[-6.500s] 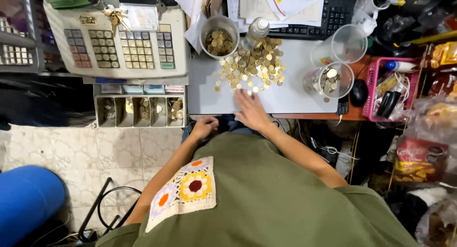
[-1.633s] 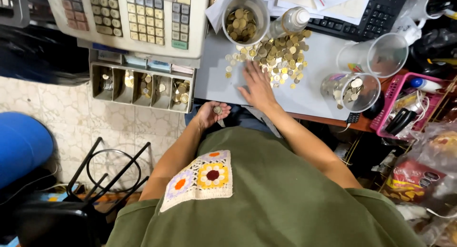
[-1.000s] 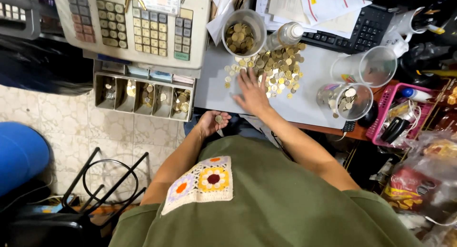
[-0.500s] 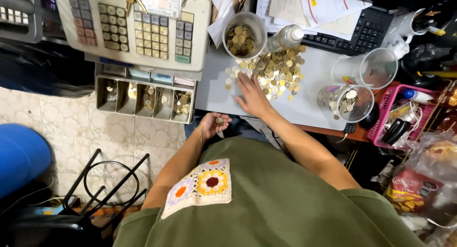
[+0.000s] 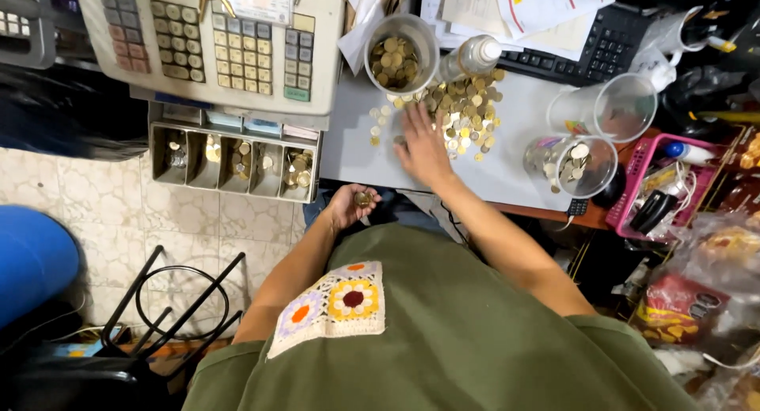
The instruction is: Sorting a large pile of coins by denomination and placing them into a cash register drawer
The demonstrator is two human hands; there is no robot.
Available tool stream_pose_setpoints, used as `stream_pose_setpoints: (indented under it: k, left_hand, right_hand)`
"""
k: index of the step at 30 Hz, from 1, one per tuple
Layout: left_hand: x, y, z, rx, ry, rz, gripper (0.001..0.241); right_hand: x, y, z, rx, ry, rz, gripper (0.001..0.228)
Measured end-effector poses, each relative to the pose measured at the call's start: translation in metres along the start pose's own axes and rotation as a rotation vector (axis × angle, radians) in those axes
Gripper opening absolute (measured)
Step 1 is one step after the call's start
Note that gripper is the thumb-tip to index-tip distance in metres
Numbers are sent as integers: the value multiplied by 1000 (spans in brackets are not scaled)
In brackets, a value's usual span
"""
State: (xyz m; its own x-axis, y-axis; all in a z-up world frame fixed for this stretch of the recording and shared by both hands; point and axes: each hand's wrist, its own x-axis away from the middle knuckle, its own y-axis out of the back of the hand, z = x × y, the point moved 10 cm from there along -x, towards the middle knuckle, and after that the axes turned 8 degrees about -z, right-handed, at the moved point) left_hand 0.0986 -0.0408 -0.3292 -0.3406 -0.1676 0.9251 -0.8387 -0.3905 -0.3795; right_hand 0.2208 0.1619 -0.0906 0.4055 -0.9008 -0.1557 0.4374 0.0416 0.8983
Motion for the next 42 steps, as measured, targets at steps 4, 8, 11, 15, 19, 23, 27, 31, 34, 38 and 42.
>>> stream_pose_setpoints:
  k: [4,8,11,15,19,23,27,31,34,38,42]
  left_hand:
    - [3,0,-9,-27,-35,-5,33]
    - [6,1,-11,-23,-46,-2,33]
    - [7,3,-9,-19,-30,-13,32]
    - [10,-1,-9,-14,-23,-9,31]
    - [6,3,-8,4,-21,-18,31]
    - [14,-5,-10,62,-13,3,35]
    - [9,-5,-8,52,-13,13,36]
    - [17,-9,-13,46,-23,28,37]
    - [14,-6,-10,72,-21,32,39]
    - [9,-7,-11,106,-28,34,42]
    - [14,-11,-10,104,-33,18,42]
  right_hand:
    - [3,1,17,125,37,157,68]
    - [9,-13,31,-51,45,199,66]
    - [-15,4,21,19,-86,197,61]
    - [-23,-1,22,49,-63,268,63]
    - [-25,11,31,32,-33,212,67]
    - [-3,2,5,194,-104,151,71]
    - [5,-9,24,75,-94,266,67]
    - [24,-1,35,57,-10,155,56]
    - [35,13,30,51,-68,162,50]
    - [11,23,30,1,-70,111,57]
    - [8,3,32,39,-32,192,72]
